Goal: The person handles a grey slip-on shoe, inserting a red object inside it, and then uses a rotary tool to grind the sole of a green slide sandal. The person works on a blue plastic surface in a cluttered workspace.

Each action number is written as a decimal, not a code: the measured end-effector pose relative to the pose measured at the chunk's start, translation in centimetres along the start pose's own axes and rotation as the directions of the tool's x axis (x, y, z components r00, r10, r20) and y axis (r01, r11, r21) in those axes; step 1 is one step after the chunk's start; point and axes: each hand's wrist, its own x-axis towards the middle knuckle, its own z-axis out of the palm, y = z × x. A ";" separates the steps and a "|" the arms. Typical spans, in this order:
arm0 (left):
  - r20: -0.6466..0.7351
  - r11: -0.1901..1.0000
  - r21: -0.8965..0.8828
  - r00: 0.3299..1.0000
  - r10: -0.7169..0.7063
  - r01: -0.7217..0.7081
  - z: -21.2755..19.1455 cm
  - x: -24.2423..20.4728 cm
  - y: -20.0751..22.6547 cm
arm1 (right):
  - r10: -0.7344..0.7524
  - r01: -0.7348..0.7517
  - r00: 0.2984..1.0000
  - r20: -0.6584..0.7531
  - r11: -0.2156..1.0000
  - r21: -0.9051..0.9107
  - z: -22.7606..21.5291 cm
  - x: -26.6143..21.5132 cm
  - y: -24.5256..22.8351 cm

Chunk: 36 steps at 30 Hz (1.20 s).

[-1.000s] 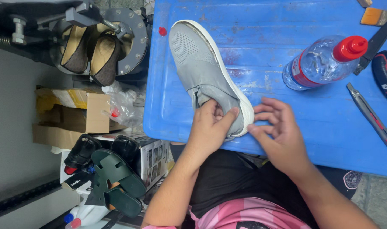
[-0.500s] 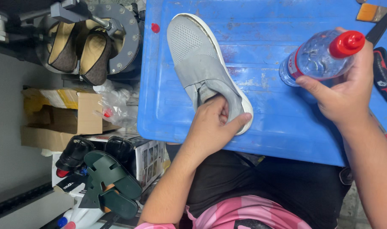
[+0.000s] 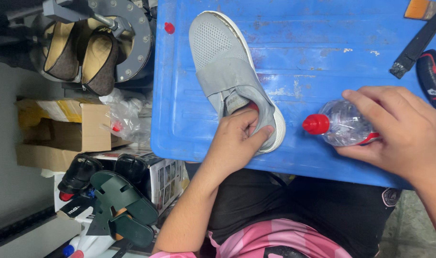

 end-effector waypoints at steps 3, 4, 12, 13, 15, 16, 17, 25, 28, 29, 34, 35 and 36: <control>-0.008 0.999 0.038 1.000 -0.010 0.011 0.1 0.1 0.0 | -0.011 0.015 0.998 0.059 0.998 -0.063 -0.3 0.4 -0.9; -0.010 0.999 0.044 1.000 -0.015 0.015 0.1 0.1 0.0 | -0.021 0.028 0.997 0.080 0.996 -0.085 -0.3 0.6 -1.1; -0.010 0.999 0.037 1.000 -0.006 0.007 0.2 0.3 0.3 | -0.075 0.106 0.985 0.158 0.975 -0.194 -0.2 1.4 -2.1; -0.012 0.999 0.049 1.000 -0.016 0.017 0.3 0.4 0.3 | -0.087 0.119 0.984 0.158 0.971 -0.207 -0.2 1.4 -2.2; -0.015 0.997 0.072 0.999 -0.036 0.037 0.4 0.5 0.2 | -0.098 0.132 0.983 0.155 0.966 -0.224 -0.2 1.5 -2.3; -0.016 0.996 0.076 0.999 -0.035 0.036 0.4 0.5 0.2 | -0.099 0.132 0.983 0.152 0.965 -0.228 -0.2 1.6 -2.3; -0.017 0.996 0.080 0.999 -0.034 0.036 0.3 0.5 0.2 | -0.099 0.132 0.984 0.148 0.964 -0.233 -0.2 1.7 -2.2; -0.020 0.996 0.083 1.000 -0.013 0.014 0.4 0.5 0.2 | -0.115 0.150 0.983 0.147 0.954 -0.259 -0.1 1.7 -2.0; -0.015 0.996 0.087 1.000 0.008 -0.007 0.3 0.5 0.2 | -0.112 0.148 0.982 0.150 0.956 -0.254 0.0 1.6 -1.9; -0.017 0.997 0.079 1.000 0.021 -0.019 0.4 0.5 0.3 | -0.113 0.148 0.982 0.150 0.957 -0.251 0.0 1.6 -1.9; -0.009 0.997 0.077 1.000 0.002 -0.001 0.4 0.5 0.6 | -0.123 0.163 0.980 0.158 0.948 -0.273 -0.1 1.7 -1.9; -0.008 0.997 0.072 1.000 -0.012 0.013 0.4 0.5 0.6 | -0.125 0.164 0.980 0.157 0.948 -0.272 -0.1 1.8 -1.9; -0.009 0.997 0.069 1.000 -0.027 0.027 0.4 0.5 0.7 | -0.127 0.169 0.979 0.162 0.946 -0.276 -0.1 1.8 -2.0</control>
